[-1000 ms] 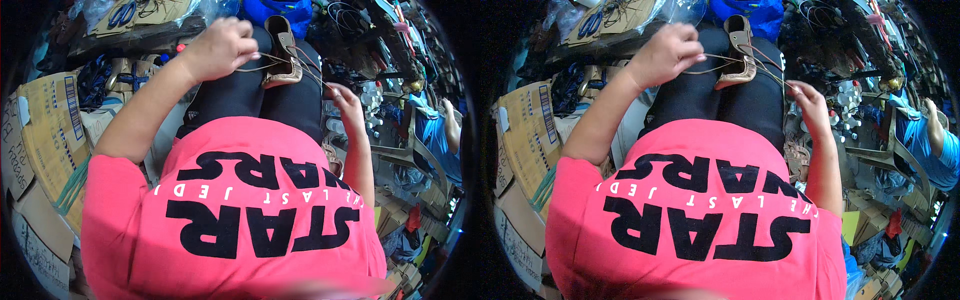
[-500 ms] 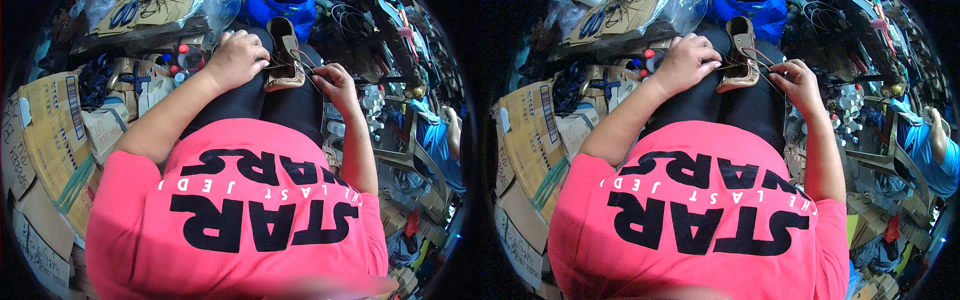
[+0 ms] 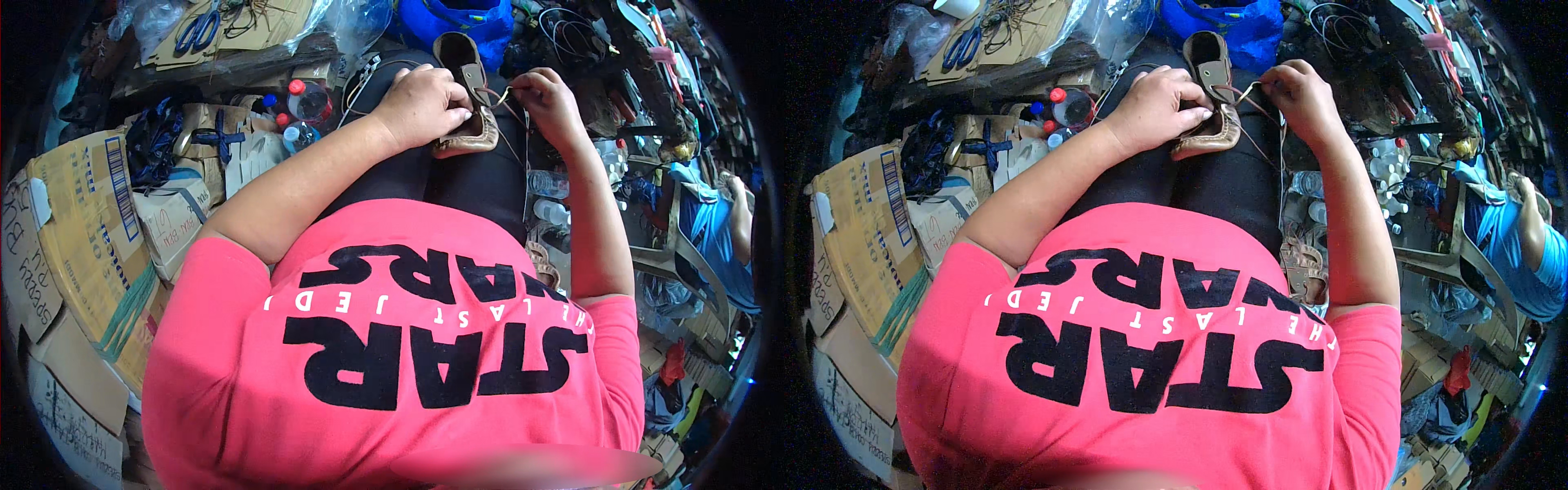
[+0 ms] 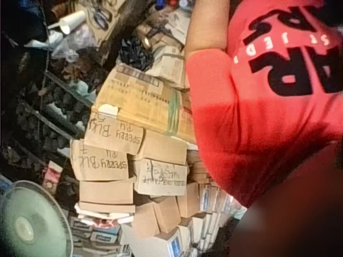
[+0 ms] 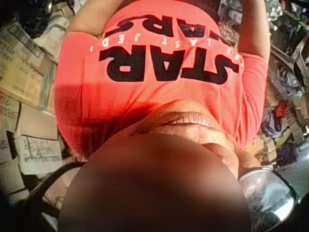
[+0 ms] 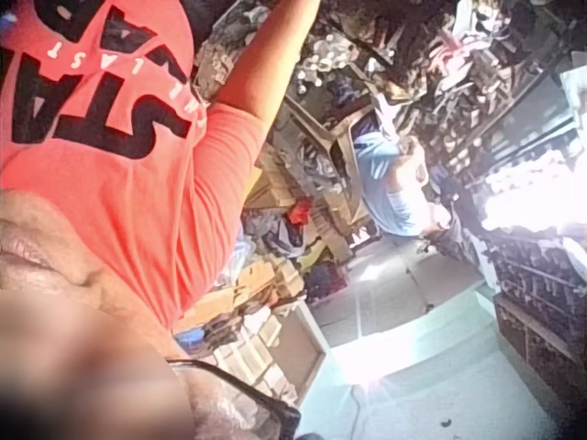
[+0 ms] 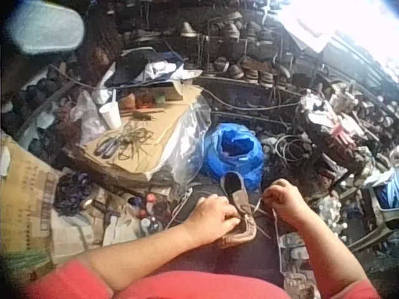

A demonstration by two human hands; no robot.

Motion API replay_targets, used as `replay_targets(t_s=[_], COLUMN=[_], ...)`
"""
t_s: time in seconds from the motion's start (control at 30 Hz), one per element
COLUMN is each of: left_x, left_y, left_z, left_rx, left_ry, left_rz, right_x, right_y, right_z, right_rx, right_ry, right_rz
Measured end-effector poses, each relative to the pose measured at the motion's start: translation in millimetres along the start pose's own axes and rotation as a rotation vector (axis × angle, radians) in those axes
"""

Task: Stitching the leather upper component of a shoe by hand.

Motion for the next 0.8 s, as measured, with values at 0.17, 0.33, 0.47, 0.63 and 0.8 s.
replay_targets(t_s=[0.17, 0.33, 0.47, 0.63, 0.8], left_x=[-2, -1, 8, 9, 6], left_y=[-1, -6, -10, -11, -11], left_z=[6, 4, 4, 5, 5], left_rx=[0.082, 0.115, 0.119, 0.157, 0.16], left_ry=[0.008, -0.083, 0.04, 0.056, 0.045], left_rz=[0.108, 0.147, 0.124, 0.104, 0.097], right_x=[40, 57, 49, 57, 59], right_y=[10, 17, 17, 11, 9], right_z=[27, 30, 22, 21, 16], right_rx=[-0.163, -0.156, -0.16, -0.193, -0.075], right_ry=[0.059, 0.327, 0.337, 0.394, 0.487], right_rz=[0.137, 0.321, 0.319, 0.361, 0.418])
Point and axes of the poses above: each hand's wrist, its own y-axis away from the middle knuckle, its own z-axis out of the back of the hand, x = y × z, the point moved 3 cm from there along -y, towards the middle knuckle, and after that the axes turned 7 degrees about y, right-handed, at the moved point
